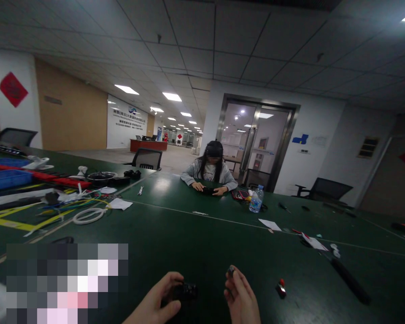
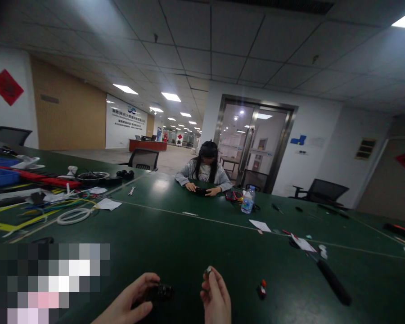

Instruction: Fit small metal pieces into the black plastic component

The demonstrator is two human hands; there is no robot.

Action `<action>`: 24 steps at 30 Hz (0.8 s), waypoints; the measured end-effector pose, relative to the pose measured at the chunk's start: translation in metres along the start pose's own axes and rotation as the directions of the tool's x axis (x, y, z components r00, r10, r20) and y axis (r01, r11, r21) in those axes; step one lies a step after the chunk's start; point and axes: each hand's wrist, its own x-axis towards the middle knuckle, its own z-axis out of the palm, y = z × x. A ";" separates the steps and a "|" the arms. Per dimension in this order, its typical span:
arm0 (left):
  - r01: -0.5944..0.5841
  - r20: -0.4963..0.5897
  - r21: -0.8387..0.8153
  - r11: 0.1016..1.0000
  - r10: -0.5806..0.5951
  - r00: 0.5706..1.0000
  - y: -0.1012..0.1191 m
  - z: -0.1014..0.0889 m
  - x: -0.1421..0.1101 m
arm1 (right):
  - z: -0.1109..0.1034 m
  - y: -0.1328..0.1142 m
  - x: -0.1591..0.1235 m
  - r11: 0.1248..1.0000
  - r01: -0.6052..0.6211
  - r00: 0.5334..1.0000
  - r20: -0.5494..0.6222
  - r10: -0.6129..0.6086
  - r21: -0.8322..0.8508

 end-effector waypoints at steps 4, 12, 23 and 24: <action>-0.007 0.000 0.004 1.000 0.007 1.000 0.000 0.002 0.001 | -0.007 0.005 0.007 0.997 0.039 0.997 0.075 -0.034 -0.066; -0.047 -0.006 0.013 0.999 0.047 0.999 0.002 0.005 0.002 | 0.005 -0.001 -0.004 0.998 0.005 0.996 0.091 -0.011 0.068; -0.051 0.037 0.052 0.997 0.049 0.998 -0.006 -0.001 0.005 | 0.007 -0.005 -0.008 0.993 -0.061 0.984 0.173 0.043 0.102; -0.051 0.045 0.051 0.997 0.049 0.998 -0.006 -0.001 0.005 | 0.006 -0.005 -0.008 0.994 -0.063 0.982 0.182 0.045 0.089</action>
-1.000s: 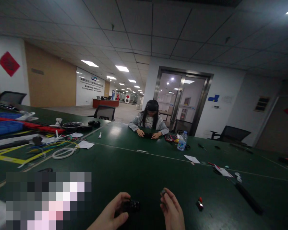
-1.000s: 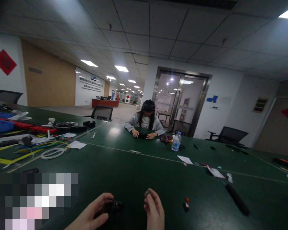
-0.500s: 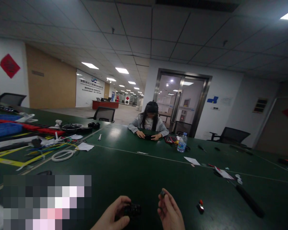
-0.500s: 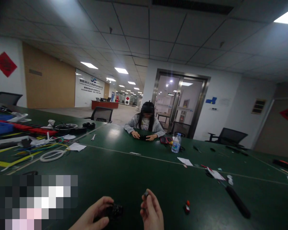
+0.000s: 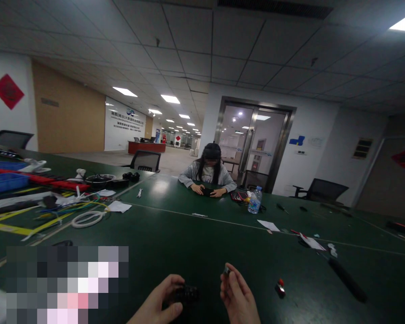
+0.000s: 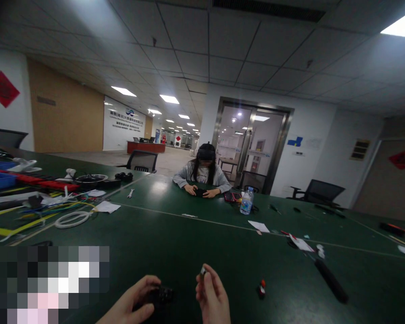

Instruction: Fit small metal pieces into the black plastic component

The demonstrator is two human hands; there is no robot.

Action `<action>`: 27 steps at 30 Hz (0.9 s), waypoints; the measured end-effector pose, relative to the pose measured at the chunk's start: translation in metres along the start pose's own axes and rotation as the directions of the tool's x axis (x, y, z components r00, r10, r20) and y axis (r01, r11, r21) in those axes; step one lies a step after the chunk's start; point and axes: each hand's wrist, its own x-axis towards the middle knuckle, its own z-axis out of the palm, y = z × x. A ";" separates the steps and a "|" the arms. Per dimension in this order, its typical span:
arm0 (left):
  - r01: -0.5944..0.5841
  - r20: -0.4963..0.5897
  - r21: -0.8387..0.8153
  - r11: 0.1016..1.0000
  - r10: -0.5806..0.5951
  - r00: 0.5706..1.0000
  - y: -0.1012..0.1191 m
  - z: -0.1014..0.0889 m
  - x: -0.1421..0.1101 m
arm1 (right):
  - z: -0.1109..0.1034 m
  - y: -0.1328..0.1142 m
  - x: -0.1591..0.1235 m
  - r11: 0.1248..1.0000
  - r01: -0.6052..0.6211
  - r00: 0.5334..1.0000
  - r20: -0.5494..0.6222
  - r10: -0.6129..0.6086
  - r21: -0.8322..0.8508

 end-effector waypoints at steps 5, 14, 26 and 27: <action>-0.005 -0.025 -0.008 1.000 0.004 1.000 0.001 0.001 0.000 | 0.004 -0.001 -0.002 0.998 0.023 0.999 0.045 -0.021 -0.063; -0.014 -0.048 -0.063 0.998 0.011 0.999 0.014 0.006 -0.005 | 0.010 0.003 -0.011 0.987 0.118 0.985 0.136 -0.103 -0.106; 0.021 -0.080 -0.020 1.000 -0.022 0.997 0.021 0.008 -0.006 | 0.009 0.000 -0.009 0.992 0.028 0.993 0.119 -0.013 -0.125; 0.025 -0.081 -0.021 0.999 -0.026 0.996 0.022 0.008 -0.006 | 0.008 0.000 -0.009 0.991 0.029 0.992 0.122 -0.013 -0.132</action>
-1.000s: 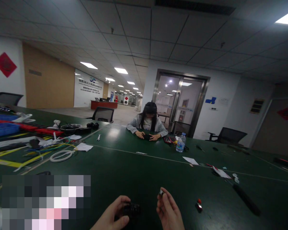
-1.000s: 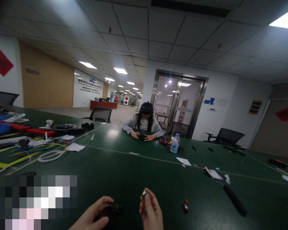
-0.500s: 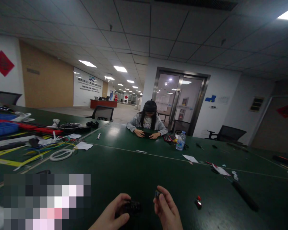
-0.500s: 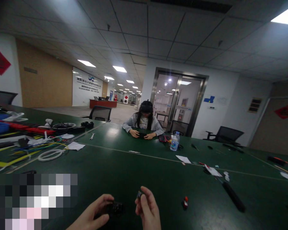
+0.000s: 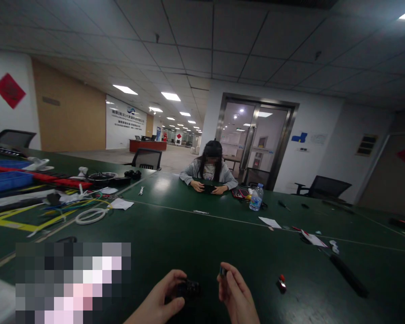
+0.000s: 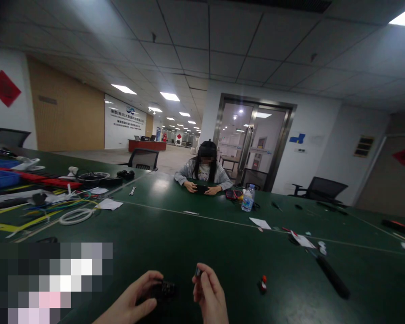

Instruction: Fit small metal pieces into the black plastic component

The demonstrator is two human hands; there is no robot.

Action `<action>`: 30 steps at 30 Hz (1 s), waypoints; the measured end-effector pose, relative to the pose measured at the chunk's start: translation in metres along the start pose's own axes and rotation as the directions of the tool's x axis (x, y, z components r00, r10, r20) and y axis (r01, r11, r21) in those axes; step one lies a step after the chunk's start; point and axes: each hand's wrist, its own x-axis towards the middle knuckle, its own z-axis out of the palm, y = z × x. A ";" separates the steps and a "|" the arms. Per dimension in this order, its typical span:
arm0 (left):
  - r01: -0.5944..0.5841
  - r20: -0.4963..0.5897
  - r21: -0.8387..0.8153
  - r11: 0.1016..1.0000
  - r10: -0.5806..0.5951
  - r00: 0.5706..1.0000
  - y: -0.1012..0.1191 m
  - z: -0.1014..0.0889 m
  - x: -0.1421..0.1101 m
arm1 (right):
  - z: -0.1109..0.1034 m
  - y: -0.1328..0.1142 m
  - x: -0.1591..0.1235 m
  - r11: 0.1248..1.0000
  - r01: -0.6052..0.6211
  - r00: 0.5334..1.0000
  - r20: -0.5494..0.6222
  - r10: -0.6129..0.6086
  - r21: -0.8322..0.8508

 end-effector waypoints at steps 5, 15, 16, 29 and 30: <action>-0.005 0.010 -0.015 1.000 0.005 1.000 0.000 0.000 0.000 | -0.003 0.001 -0.001 0.999 0.024 1.000 0.005 -0.024 -0.045; 0.007 0.005 -0.056 0.998 -0.007 1.000 0.006 0.001 -0.001 | -0.006 0.004 0.001 0.981 0.062 0.998 0.015 -0.060 -0.184; 0.006 0.002 -0.060 0.998 -0.006 1.000 0.006 0.001 -0.001 | -0.006 0.004 0.002 0.982 0.055 0.998 0.017 -0.053 -0.181; -0.011 0.001 -0.057 0.998 0.012 1.000 0.003 0.001 0.000 | 0.010 -0.003 -0.007 0.998 -0.023 1.000 -0.008 0.023 0.056; -0.014 0.002 -0.062 0.998 0.014 1.000 0.003 0.001 0.000 | 0.011 -0.003 -0.007 0.998 -0.031 0.999 -0.015 0.032 0.061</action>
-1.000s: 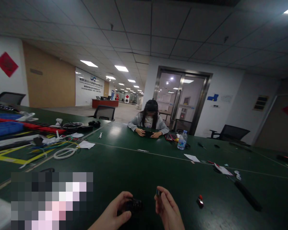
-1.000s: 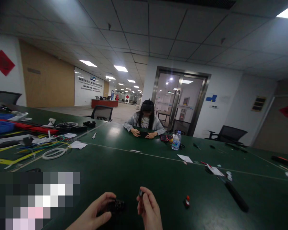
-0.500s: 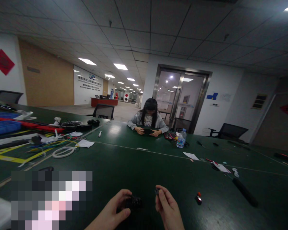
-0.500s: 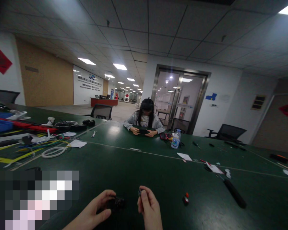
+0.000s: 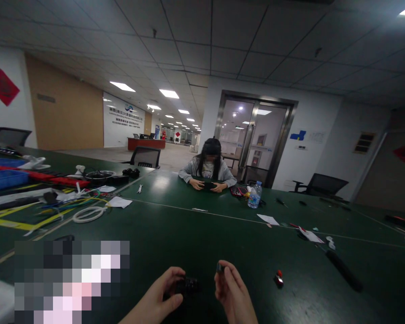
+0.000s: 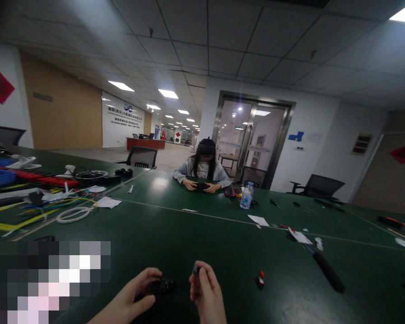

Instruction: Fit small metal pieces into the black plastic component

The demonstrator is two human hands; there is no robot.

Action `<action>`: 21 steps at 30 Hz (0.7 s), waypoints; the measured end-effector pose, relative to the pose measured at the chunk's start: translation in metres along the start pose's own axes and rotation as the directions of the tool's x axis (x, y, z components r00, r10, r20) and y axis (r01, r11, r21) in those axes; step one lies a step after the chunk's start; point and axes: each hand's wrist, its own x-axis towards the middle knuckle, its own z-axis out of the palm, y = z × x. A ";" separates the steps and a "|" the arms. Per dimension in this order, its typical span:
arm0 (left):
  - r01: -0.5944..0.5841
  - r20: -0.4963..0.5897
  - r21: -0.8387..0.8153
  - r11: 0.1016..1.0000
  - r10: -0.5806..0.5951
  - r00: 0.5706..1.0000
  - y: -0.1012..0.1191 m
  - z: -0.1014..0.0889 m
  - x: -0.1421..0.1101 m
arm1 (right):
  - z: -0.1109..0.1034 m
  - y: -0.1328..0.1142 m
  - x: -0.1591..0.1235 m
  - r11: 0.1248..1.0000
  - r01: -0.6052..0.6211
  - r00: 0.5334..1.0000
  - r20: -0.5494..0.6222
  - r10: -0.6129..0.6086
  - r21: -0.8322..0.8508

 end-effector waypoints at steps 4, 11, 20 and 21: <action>-0.003 0.005 -0.011 1.000 0.003 1.000 -0.001 -0.001 0.000 | 0.001 -0.001 0.000 1.000 0.007 1.000 -0.020 -0.007 -0.013; 0.021 0.013 0.003 1.000 -0.021 1.000 0.004 -0.001 -0.002 | -0.001 -0.004 -0.001 0.997 0.024 1.000 0.000 -0.024 -0.071; 0.028 0.010 0.011 1.000 -0.028 1.000 0.002 0.000 -0.003 | -0.002 -0.006 -0.002 0.999 0.029 1.000 -0.004 -0.029 -0.038; 0.031 0.009 0.010 0.999 -0.031 0.999 0.002 0.000 -0.003 | -0.001 -0.006 -0.002 0.998 0.031 0.999 -0.007 -0.031 -0.056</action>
